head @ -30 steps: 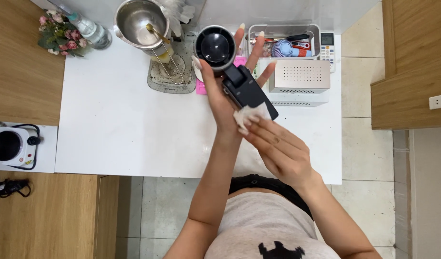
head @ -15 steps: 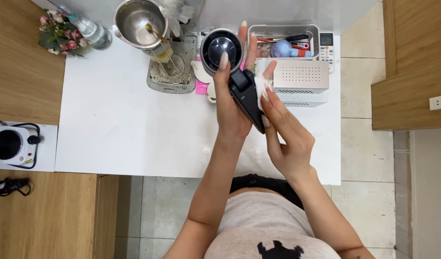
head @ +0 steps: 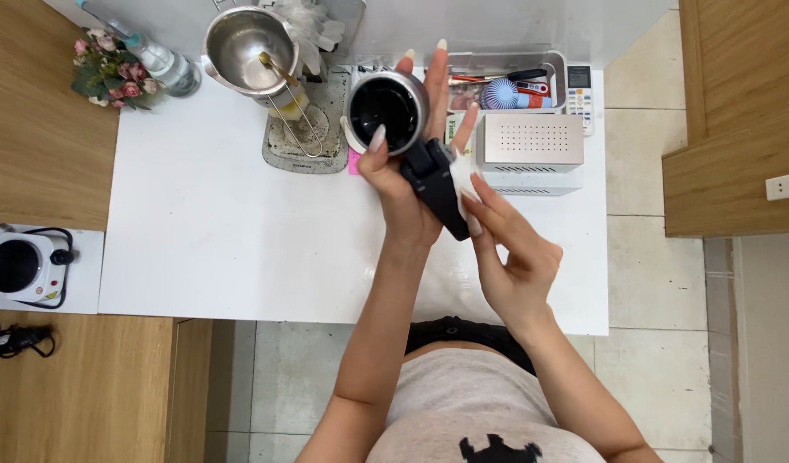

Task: Organizing finished candles on a shelf and cleaning equipment in a production area.

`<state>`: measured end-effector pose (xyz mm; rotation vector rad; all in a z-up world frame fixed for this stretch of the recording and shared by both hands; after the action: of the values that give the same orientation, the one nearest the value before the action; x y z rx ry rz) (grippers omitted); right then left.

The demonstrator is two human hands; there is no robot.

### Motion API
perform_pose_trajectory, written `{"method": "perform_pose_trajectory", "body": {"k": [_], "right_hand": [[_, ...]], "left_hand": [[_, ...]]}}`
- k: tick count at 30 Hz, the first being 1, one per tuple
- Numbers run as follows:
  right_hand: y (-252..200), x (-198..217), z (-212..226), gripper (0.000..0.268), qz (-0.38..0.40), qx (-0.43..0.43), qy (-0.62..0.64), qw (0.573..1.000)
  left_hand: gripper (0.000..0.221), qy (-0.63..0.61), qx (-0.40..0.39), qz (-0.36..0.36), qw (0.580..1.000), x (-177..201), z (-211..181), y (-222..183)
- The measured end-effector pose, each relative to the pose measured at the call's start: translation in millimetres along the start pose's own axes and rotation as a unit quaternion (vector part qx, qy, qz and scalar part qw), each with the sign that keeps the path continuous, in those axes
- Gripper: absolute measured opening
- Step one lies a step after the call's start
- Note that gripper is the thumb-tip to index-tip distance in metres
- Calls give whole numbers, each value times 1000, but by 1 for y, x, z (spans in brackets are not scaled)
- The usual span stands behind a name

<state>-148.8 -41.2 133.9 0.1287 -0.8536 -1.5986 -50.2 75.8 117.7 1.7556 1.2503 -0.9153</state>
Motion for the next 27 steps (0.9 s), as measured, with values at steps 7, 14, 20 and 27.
{"method": "perform_pose_trajectory", "body": {"k": [7, 14, 20, 27], "right_hand": [[2, 0, -4, 35, -14, -247, 242, 938], [18, -19, 26, 42, 21, 4, 18, 1000], [1, -30, 9, 48, 68, -144, 13, 987], [-33, -20, 7, 48, 127, 146, -58, 979]], "left_hand": [[84, 95, 32, 104, 990, -3, 4, 0], [74, 243, 8, -194, 951, -13, 8, -12], [75, 82, 152, -153, 973, 10, 16, -28], [106, -78, 219, 9, 973, 7, 11, -29]]}}
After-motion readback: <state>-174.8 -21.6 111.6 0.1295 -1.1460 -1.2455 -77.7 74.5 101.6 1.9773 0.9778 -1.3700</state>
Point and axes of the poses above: each hand's wrist, its own y-axis towards the middle knuckle, its own x-axis out of the back of the hand, z = x × y, the point moved 3 cm from there along y, towards the middle knuckle, and after that the axes turned 10 degrees about x, right-handed, at the moved point
